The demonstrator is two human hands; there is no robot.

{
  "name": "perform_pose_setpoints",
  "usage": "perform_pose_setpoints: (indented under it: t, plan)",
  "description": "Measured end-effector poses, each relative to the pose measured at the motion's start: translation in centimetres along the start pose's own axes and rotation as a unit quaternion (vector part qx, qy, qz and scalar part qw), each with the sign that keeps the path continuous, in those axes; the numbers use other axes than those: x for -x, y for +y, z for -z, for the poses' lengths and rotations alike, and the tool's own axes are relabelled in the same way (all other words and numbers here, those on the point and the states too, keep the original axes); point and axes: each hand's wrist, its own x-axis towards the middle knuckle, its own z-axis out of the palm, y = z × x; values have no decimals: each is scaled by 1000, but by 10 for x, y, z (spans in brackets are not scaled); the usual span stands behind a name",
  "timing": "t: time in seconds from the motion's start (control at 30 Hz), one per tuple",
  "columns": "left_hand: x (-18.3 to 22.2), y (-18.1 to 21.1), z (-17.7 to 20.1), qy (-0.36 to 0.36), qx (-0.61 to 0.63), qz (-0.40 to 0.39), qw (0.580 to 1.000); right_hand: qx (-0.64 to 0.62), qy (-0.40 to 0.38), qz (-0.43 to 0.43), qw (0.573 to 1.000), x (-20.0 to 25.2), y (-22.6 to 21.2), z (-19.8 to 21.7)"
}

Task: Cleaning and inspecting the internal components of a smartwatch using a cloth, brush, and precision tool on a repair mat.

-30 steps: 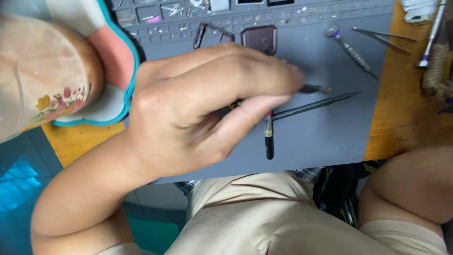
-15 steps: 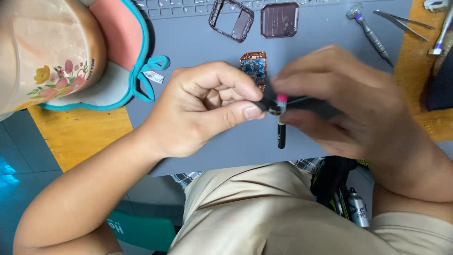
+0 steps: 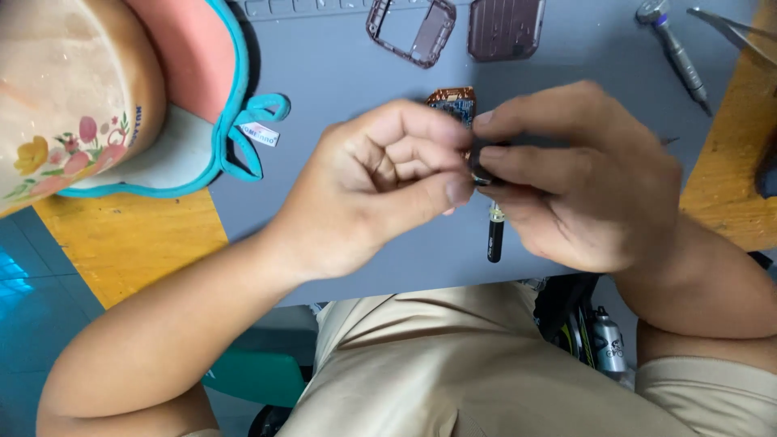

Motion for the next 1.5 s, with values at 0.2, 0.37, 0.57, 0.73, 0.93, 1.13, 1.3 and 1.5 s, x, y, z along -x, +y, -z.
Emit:
perform_pose_setpoints:
  t: [0.2,0.37,0.57,0.73,0.93,1.13,1.3,1.5]
  plan:
    - [6,8,-6,41,-101,-2,994,52,-43,81,994,-5,4,9]
    - [1,13,-2,35,-130,-6,991,40,-72,85,993,-7,6,4]
    - [-1,11,2,46,-182,-6,982,16,-96,86,991,-4,18,0]
    - [-4,12,5,43,-222,-8,974,30,-104,75,991,-3,21,0]
    - [-9,19,15,3,-538,-196,820,67,-128,15,989,-2,29,0]
    - [-14,10,20,-51,-588,-211,779,94,-147,31,984,-1,35,-6]
    - [-17,10,18,-68,-614,-203,760,62,-155,45,985,-8,35,-2]
    - [-18,10,20,-81,-628,-195,749,74,-152,30,985,-6,34,-3]
